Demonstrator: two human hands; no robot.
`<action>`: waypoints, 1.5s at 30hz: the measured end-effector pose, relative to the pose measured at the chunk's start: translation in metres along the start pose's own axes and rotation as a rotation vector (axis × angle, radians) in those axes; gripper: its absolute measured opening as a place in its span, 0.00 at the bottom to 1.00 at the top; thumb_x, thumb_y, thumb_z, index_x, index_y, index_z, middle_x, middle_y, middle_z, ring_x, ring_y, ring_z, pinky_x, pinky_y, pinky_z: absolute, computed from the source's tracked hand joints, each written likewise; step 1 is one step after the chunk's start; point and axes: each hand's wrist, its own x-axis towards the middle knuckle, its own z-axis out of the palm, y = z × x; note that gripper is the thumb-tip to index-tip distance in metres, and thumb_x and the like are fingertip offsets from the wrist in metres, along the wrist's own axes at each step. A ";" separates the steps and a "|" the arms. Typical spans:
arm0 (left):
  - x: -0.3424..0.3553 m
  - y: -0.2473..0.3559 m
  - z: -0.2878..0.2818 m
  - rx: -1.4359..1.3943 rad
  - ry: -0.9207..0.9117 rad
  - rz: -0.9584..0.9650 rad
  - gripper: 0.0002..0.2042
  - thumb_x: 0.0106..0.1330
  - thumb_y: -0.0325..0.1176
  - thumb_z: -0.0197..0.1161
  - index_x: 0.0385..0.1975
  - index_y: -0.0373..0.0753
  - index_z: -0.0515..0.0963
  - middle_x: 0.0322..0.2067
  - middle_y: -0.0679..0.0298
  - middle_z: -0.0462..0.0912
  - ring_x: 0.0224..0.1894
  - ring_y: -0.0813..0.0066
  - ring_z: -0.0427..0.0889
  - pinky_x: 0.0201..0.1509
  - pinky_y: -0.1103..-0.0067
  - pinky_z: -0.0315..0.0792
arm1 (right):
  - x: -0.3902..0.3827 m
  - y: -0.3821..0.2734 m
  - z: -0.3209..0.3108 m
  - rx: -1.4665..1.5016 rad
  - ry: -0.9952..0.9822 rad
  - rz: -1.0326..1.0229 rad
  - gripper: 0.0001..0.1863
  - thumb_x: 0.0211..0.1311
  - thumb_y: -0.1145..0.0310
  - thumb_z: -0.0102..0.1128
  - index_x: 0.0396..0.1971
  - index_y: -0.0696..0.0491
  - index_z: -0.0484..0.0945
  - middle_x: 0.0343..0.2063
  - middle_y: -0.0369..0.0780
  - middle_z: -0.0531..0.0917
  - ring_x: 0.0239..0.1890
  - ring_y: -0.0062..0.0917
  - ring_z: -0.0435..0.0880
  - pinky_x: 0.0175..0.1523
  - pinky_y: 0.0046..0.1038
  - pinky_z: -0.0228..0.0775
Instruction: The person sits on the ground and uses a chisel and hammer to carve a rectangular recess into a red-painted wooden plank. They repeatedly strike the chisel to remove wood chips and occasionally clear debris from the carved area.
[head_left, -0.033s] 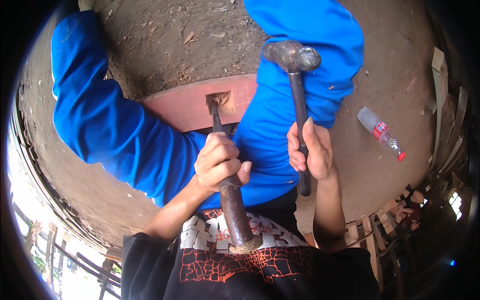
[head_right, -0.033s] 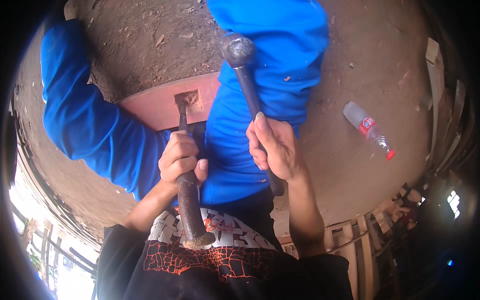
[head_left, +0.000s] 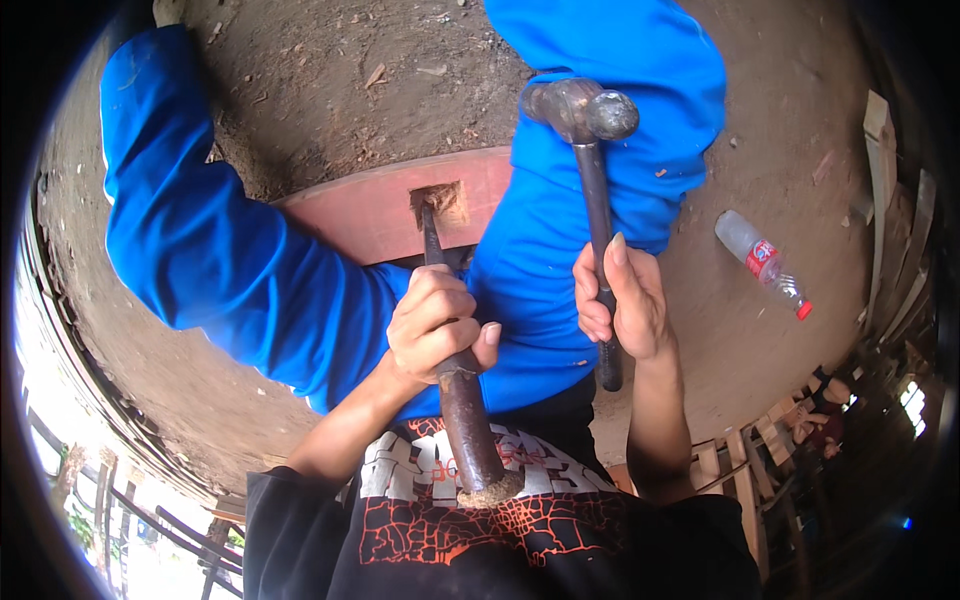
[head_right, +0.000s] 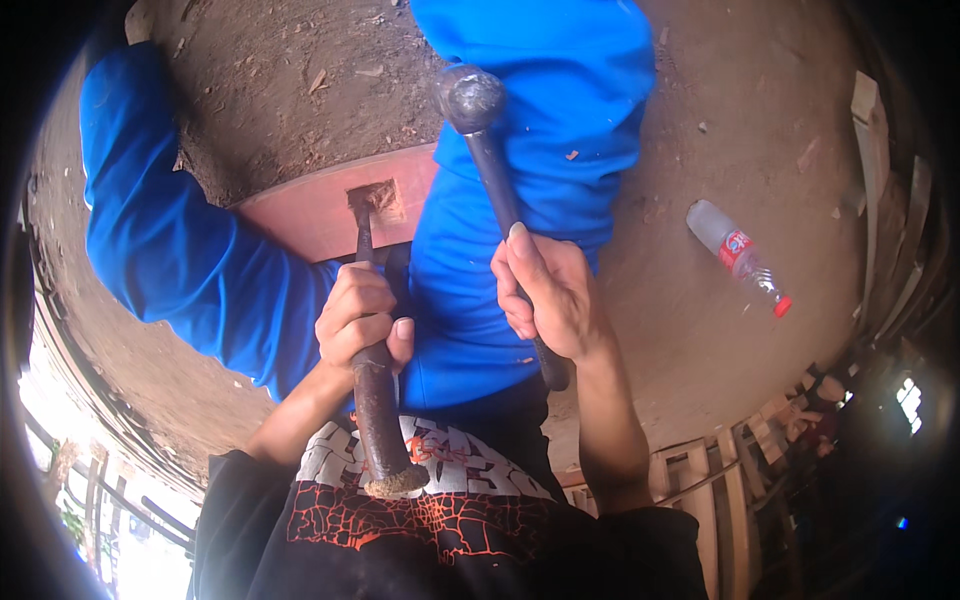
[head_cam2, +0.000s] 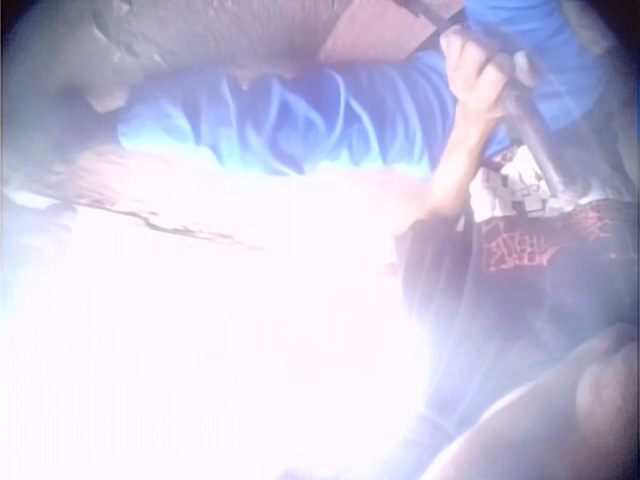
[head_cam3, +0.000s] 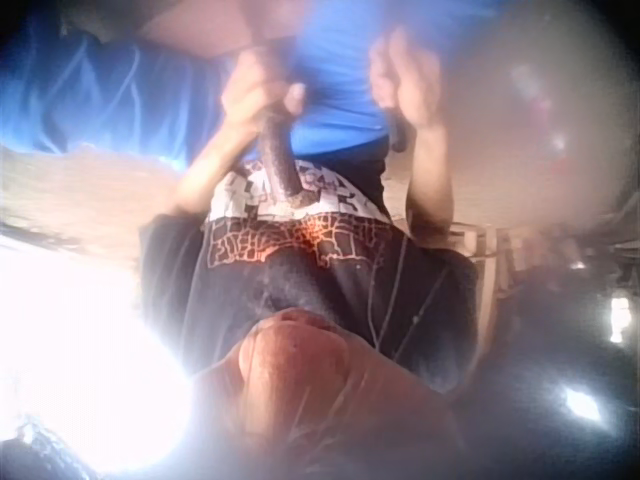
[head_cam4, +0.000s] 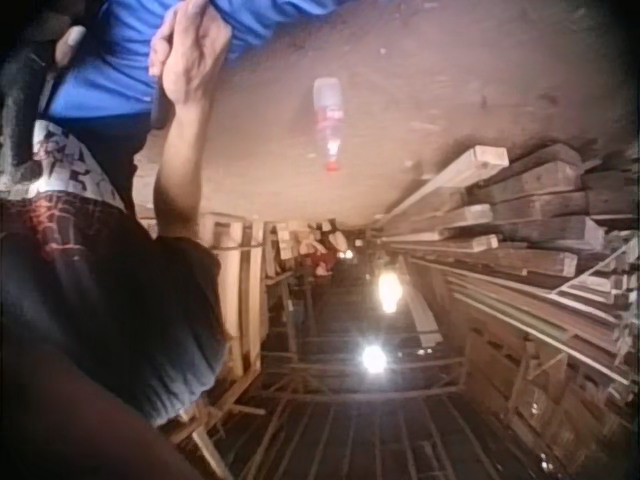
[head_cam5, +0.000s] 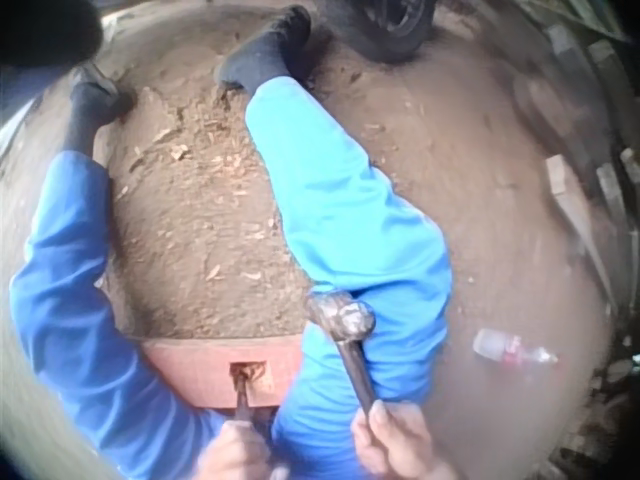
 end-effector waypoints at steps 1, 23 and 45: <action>-0.001 0.001 -0.001 0.012 -0.010 -0.007 0.08 0.52 0.23 0.65 0.23 0.36 0.70 0.22 0.58 0.74 0.25 0.62 0.74 0.33 0.67 0.74 | -0.001 0.001 0.000 0.006 0.006 0.005 0.28 0.75 0.45 0.39 0.23 0.53 0.67 0.11 0.30 0.65 0.12 0.11 0.63 0.17 0.17 0.57; 0.038 0.044 -0.049 0.444 -0.365 -0.366 0.14 0.47 0.22 0.73 0.35 0.40 0.82 0.31 0.63 0.78 0.38 0.61 0.78 0.40 0.70 0.74 | 0.003 0.002 -0.006 0.016 -0.011 0.025 0.28 0.75 0.45 0.41 0.21 0.53 0.67 0.10 0.30 0.65 0.10 0.11 0.63 0.16 0.17 0.59; 0.036 0.039 -0.061 0.458 -0.350 -0.310 0.16 0.43 0.17 0.67 0.34 0.42 0.84 0.30 0.65 0.79 0.34 0.65 0.78 0.38 0.72 0.73 | 0.001 -0.001 -0.002 0.006 0.022 0.040 0.28 0.73 0.43 0.43 0.21 0.52 0.67 0.10 0.30 0.65 0.10 0.11 0.63 0.16 0.18 0.59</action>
